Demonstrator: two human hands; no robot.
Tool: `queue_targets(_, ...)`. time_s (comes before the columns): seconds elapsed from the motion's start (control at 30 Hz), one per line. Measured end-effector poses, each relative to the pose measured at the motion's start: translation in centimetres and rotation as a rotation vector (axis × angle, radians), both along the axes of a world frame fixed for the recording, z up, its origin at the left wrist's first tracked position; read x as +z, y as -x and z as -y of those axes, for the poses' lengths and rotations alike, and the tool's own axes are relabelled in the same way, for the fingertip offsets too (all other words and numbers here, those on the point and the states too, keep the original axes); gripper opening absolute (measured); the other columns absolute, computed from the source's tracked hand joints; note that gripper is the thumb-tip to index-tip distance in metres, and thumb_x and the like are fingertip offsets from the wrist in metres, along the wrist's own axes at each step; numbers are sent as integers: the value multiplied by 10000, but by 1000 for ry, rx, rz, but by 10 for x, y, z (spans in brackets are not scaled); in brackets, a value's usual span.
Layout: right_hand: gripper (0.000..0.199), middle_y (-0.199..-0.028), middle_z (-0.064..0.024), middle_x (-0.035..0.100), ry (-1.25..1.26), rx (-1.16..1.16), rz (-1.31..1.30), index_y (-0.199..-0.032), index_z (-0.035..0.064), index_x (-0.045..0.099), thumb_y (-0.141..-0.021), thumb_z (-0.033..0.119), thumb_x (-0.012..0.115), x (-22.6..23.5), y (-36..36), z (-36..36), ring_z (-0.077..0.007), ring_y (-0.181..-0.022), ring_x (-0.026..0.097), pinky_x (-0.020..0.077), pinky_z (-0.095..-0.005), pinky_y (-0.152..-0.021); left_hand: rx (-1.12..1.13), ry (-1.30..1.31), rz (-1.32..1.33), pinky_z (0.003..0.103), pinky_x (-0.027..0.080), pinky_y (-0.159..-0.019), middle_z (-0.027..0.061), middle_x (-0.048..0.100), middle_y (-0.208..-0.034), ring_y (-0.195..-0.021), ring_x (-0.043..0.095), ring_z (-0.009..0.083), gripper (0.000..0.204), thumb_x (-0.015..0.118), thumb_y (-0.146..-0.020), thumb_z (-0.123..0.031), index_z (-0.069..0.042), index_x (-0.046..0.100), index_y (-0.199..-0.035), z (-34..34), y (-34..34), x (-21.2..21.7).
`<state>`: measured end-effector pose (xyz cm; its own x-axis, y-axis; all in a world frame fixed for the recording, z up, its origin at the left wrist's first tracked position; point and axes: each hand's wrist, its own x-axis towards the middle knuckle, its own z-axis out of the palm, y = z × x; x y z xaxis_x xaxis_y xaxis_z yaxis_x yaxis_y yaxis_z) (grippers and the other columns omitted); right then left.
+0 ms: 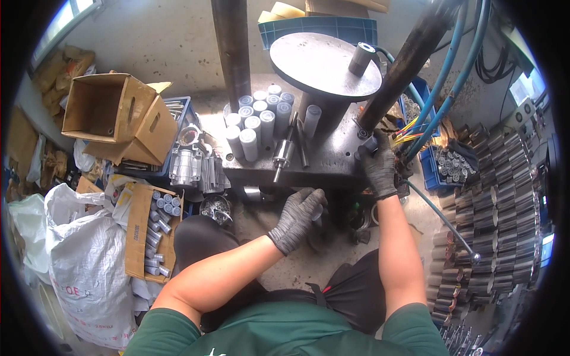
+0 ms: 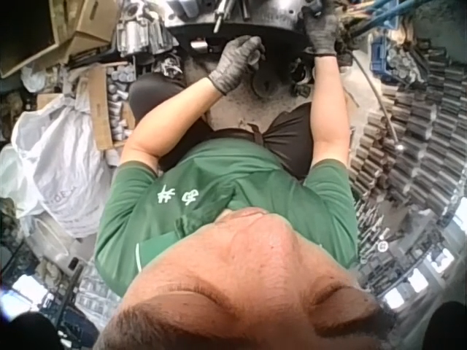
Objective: Assembling metal components using a manual press machine.
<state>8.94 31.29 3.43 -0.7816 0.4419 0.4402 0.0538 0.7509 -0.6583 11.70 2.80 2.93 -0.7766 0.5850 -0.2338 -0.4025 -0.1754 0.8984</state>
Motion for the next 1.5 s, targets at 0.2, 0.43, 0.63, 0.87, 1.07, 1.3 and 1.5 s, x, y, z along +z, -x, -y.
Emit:
queue_targets(0.2, 609, -1274, -217, 722, -6, 20, -36, -1481, -15, 583, -914, 76, 784, 8, -3, 7, -315, -1122, 729, 573, -418, -1006, 22, -35, -21, 271, 504, -601, 39, 708, -834, -652, 632, 120, 406, 585, -1131, -442, -74, 711, -1012, -2, 2, 1)
queue_targets(0.43, 630, -1224, -127, 716, 64, 19, -327, -1511, 33, 578, -949, 100, 856, 53, 1, 1, -170, -1064, 701, 603, -323, -877, 72, -74, 92, 240, 472, -518, 51, 723, -825, -602, 631, 113, 431, 555, -1143, -475, -89, 707, -1025, -4, 4, 2)
queue_targets(0.63, 640, -1193, -160, 693, 523, 261, -622, -1556, 85, 483, -988, 78, 779, 98, -38, 51, -179, -864, 697, 612, -297, -701, 142, -116, 298, 244, 433, -452, 74, 726, -825, -574, 617, 133, 482, 507, -1156, -511, -78, 694, -1058, -3, 16, 3)
queue_targets(0.87, 537, -999, -74, 695, 994, 498, 44, -1430, 42, 543, -967, 115, 804, 55, -73, 132, -122, -748, 688, 586, -262, -674, 132, -281, 325, 230, 480, -548, 46, 701, -947, -701, 655, 136, 494, 580, -1108, -553, -77, 672, -1200, 16, 23, 12)
queue_targets(1.07, 385, -914, -52, 723, 1021, 485, 165, -1237, 45, 656, -962, 239, 843, 46, -89, 129, -95, -693, 669, 554, -233, -598, 162, -67, -315, 299, 539, -814, 45, 685, -1048, -963, 636, 136, 280, 703, -1051, -326, -70, 696, -1164, 19, 16, 6)
queue_targets(1.3, 413, -1186, -79, 739, 872, 606, 100, -1238, -1, 713, -969, 294, 817, 36, -102, 136, -125, -1001, 681, 559, -266, -847, 197, 126, -568, 390, 521, -845, 99, 649, -880, -893, 617, 181, 325, 638, -1040, -341, -19, 642, -1000, 25, 13, 1)
queue_targets(1.5, 564, -1416, -134, 618, 1063, 607, 41, -1460, 12, 539, -1039, 352, 696, 14, -100, 155, -236, -1324, 586, 467, -393, -1151, 136, -106, -470, 385, 479, -1068, 120, 575, -1211, -1167, 559, 203, 444, 697, -1002, -234, -63, 494, -1358, 21, 10, 11)
